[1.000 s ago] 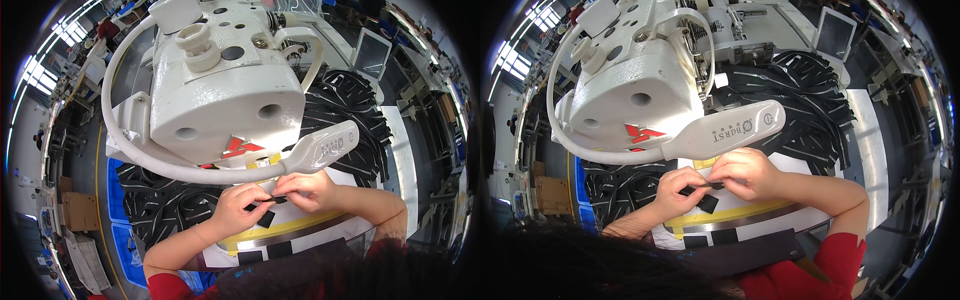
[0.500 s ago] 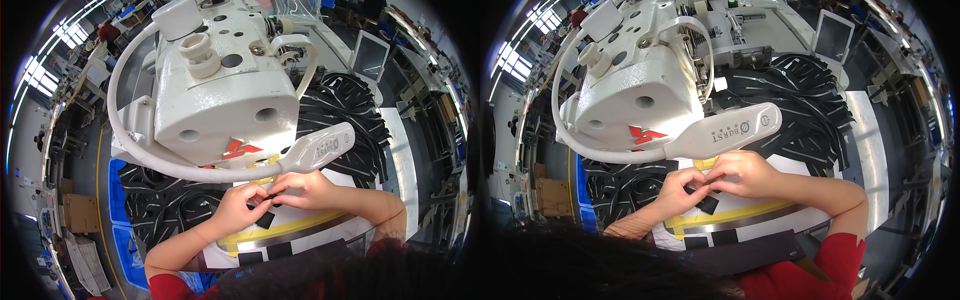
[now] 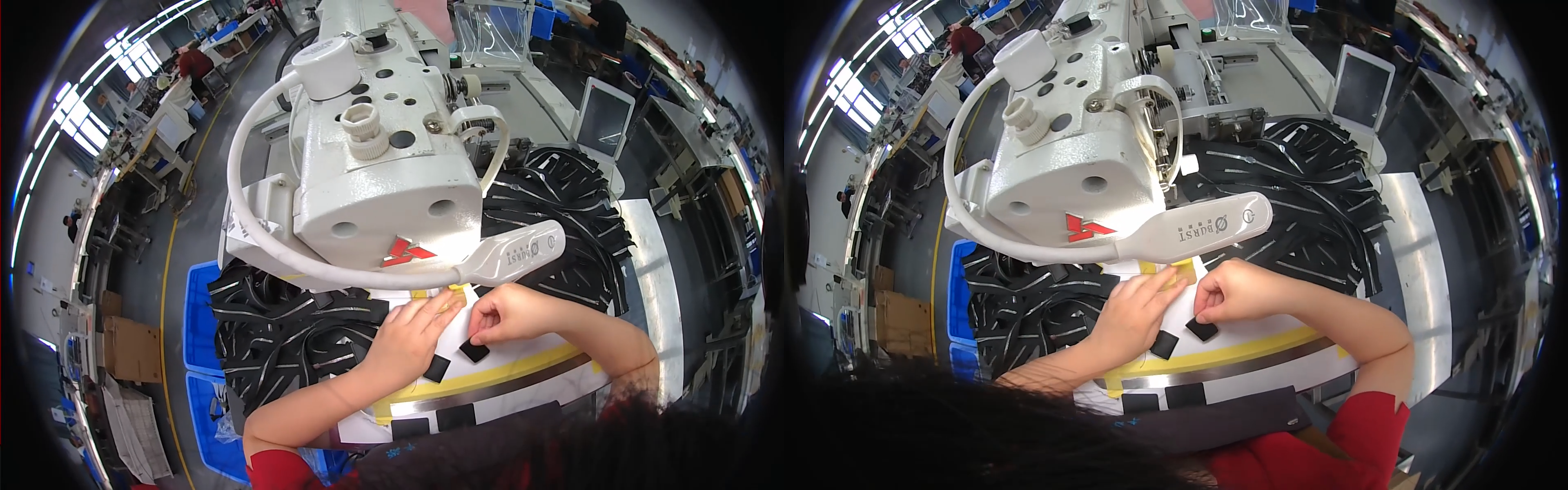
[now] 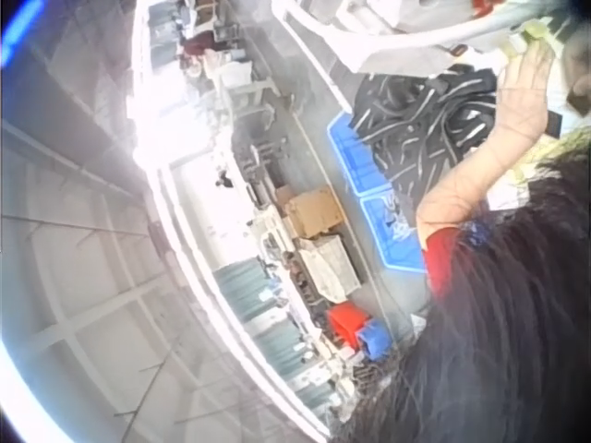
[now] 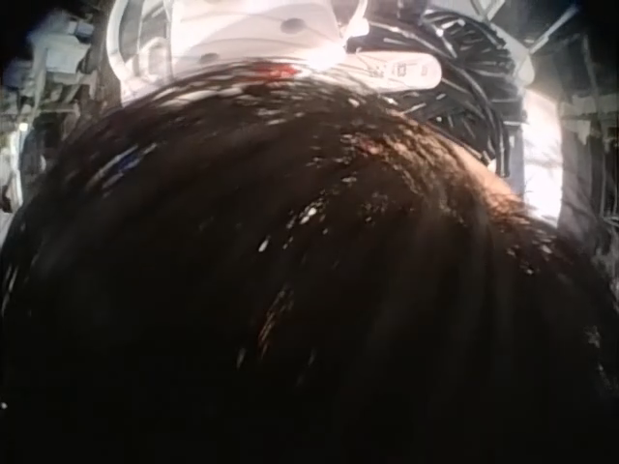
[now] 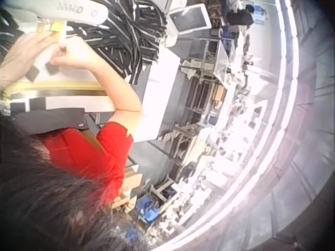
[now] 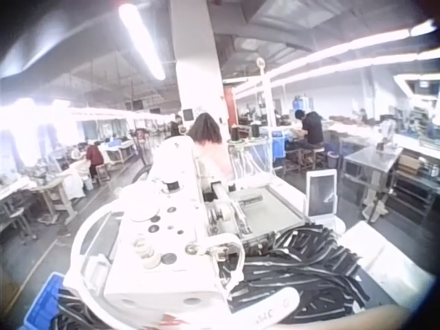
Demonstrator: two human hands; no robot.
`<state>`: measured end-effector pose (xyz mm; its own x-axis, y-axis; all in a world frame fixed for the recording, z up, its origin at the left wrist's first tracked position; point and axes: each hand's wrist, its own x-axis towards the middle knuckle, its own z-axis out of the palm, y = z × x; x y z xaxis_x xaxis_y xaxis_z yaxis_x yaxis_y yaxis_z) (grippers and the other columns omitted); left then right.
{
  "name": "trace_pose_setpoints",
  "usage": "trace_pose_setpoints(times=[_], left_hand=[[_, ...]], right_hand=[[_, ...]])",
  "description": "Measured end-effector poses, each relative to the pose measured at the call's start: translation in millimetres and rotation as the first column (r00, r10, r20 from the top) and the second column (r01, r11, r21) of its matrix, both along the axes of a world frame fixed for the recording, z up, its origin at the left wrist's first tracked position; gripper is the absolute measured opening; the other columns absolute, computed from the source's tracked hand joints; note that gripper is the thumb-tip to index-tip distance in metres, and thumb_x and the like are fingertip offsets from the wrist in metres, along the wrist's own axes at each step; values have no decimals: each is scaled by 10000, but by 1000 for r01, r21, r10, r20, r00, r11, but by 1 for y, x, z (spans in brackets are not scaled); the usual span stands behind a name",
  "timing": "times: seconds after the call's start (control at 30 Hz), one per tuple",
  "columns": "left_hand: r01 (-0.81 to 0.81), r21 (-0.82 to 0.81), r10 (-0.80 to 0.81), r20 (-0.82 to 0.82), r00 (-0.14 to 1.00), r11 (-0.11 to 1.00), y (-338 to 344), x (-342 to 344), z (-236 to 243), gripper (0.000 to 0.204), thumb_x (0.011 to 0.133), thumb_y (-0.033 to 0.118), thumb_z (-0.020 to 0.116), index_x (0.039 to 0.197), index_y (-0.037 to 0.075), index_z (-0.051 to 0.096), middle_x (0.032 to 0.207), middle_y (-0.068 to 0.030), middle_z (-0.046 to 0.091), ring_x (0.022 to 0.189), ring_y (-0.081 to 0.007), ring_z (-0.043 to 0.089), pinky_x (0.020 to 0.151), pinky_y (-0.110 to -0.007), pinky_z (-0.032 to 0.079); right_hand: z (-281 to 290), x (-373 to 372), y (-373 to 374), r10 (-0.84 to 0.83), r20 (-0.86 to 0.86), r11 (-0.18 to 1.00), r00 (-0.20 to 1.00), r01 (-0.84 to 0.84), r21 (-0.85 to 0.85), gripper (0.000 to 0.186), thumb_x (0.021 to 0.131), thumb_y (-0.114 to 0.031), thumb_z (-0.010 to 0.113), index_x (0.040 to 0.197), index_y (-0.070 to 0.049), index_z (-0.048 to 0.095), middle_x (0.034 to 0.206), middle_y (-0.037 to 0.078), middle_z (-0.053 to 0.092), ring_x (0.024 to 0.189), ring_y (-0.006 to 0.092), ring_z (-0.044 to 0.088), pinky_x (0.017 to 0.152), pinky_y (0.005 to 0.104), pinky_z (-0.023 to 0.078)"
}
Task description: Sew zippers onto leather strips using an industrial sewing machine.
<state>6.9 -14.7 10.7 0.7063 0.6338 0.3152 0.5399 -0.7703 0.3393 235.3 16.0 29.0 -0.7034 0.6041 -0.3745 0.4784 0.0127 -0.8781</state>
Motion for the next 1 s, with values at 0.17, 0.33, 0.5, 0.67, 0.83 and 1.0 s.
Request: trace_pose_setpoints(times=[0.17, 0.33, 0.5, 0.67, 0.83, 1.0], left_hand=[[-118, 94, 113, 58, 992, 989, 6, -9, 2, 405, 780, 36, 624, 1182, 70, 581, 1179, -100, 562, 982, -256, 558, 802, -373, 444], [-131, 119, 132, -4, 991, 984, 12, -11, 1, 373, 784, 94, 641, 1151, 54, 593, 1141, -86, 568, 1016, -248, 547, 839, -371, 427], [-140, 145, 148, -47, 988, 979, 12, -9, -8, 409, 791, 148, 646, 1181, 48, 577, 1137, -93, 555, 1046, -255, 526, 868, -386, 414], [-125, 147, 135, -62, 989, 981, 12, -8, -3, 423, 783, 154, 657, 1180, 43, 561, 1142, -105, 550, 1034, -267, 527, 873, -402, 411], [-294, -94, 307, 184, 934, 951, 6, -13, -4, 365, 785, 151, 686, 1102, 37, 544, 959, -78, 624, 900, -267, 582, 810, -378, 450], [-233, -200, 290, 333, 897, 952, 8, -13, -8, 272, 747, 96, 725, 987, 77, 600, 830, -27, 656, 765, -231, 616, 658, -337, 471]], right_hand=[[-13, -23, 17, -402, -216, 894, 890, 432, 119, 214, 792, -125, 719, 965, -15, 655, 854, 59, 674, 789, 119, 635, 702, 270, 503], [-34, -34, 36, -388, -269, 766, 881, 471, 438, 247, 840, -168, 659, 1041, -28, 624, 965, 120, 662, 904, 234, 634, 782, 337, 488], [-28, -33, 28, -340, -215, 798, 916, 402, 449, 264, 851, -171, 632, 1074, -34, 602, 982, 132, 655, 917, 261, 629, 787, 350, 485], [-29, -35, 27, -392, -151, 833, 907, 420, 360, 252, 854, -191, 634, 1050, -35, 609, 986, 123, 651, 905, 253, 630, 777, 349, 485], [-22, -25, 19, -412, -215, 853, 885, 458, 251, 256, 827, -191, 681, 1030, -45, 624, 983, 107, 654, 907, 218, 630, 764, 337, 489], [-12, -26, 4, -155, -337, 730, 928, 338, 595, 161, 769, -126, 733, 894, -53, 661, 954, 91, 655, 857, 224, 642, 734, 326, 504]])
